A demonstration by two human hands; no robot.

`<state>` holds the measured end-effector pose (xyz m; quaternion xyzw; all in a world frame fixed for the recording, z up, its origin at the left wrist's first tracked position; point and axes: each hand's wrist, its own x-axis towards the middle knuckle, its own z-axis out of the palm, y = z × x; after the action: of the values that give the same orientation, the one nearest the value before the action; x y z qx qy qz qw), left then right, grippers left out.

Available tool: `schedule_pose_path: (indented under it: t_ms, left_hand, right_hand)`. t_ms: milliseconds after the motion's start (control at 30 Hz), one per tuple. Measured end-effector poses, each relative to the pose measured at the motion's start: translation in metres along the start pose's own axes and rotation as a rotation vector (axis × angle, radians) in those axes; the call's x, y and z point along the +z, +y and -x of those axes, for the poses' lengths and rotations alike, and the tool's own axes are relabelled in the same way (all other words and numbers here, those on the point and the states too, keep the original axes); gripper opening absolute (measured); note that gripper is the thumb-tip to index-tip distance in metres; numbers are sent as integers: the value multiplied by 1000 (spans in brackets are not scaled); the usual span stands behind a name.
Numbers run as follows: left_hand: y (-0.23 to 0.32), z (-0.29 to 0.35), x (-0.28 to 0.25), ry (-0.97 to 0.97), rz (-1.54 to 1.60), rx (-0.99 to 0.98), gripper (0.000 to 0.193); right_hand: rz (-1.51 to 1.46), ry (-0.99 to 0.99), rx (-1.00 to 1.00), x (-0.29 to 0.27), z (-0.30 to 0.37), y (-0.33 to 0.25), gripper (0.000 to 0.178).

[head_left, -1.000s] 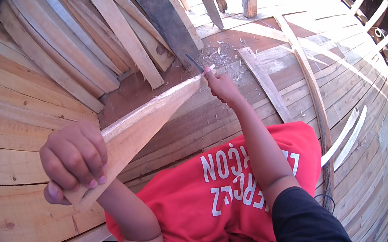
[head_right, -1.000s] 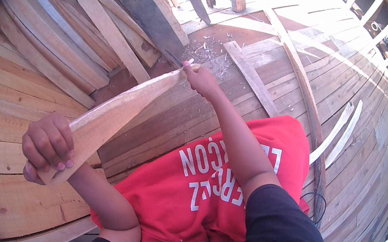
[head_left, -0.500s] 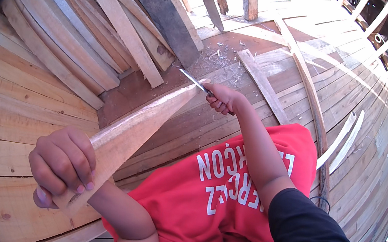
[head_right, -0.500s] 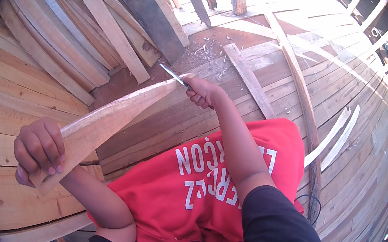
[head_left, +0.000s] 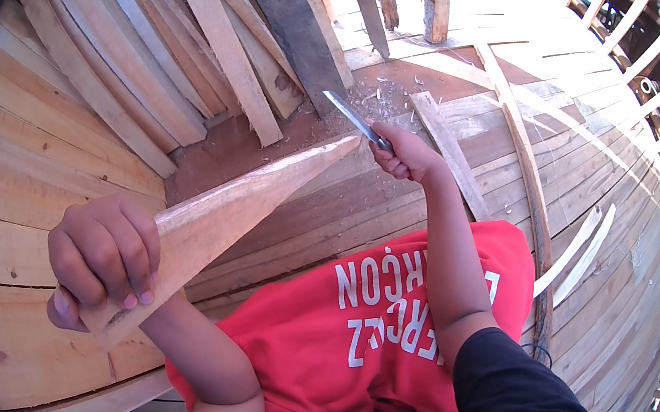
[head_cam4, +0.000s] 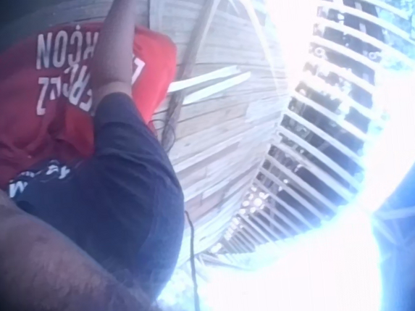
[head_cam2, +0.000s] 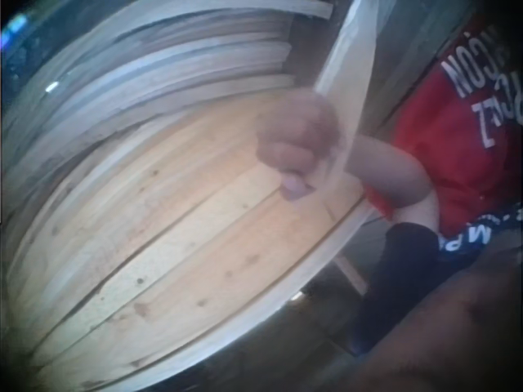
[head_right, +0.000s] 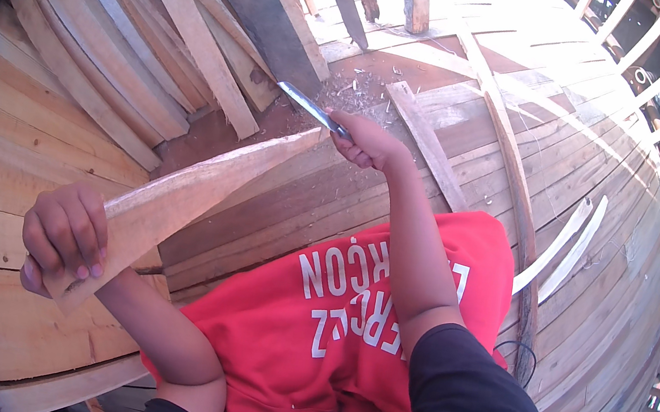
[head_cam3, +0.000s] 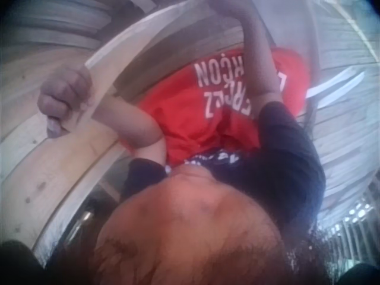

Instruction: The person carves a rectangular piece of wood using a small knife, holding the wood in their left hand and shaving thin strips from the surface with their right hand. The person is seated on the floor of a wooden structure, and wood shavings accumulate on the floor as the task progresses.

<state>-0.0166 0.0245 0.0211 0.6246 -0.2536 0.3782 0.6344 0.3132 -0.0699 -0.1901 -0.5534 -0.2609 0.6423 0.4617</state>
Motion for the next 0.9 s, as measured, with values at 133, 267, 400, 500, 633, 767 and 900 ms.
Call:
schedule_pose_path:
  t_ms: [133,267,400,500,633,767,900]
  left_hand:
    - [0,0,-1,8,7,-3,39]
    - [-5,-4,-1,15,32,13,39]
    - [-1,-1,0,53,65,20,37]
    - [-4,3,0,68,111,22,37]
    - [-7,5,13,107,136,18,36]
    - [-10,4,32,149,29,2,32]
    - [-13,1,46,249,-170,75,46]
  right_hand:
    - [-43,-178,-25,2,20,-3,54]
    - [-168,12,-241,7,40,-23,53]
    - [-19,501,-788,32,81,-59,56]
    - [37,835,-1119,47,123,-74,59]
    - [-31,703,-897,87,165,-87,57]
    - [-380,232,-655,103,152,-74,63]
    - [-114,294,-627,145,160,-82,65]
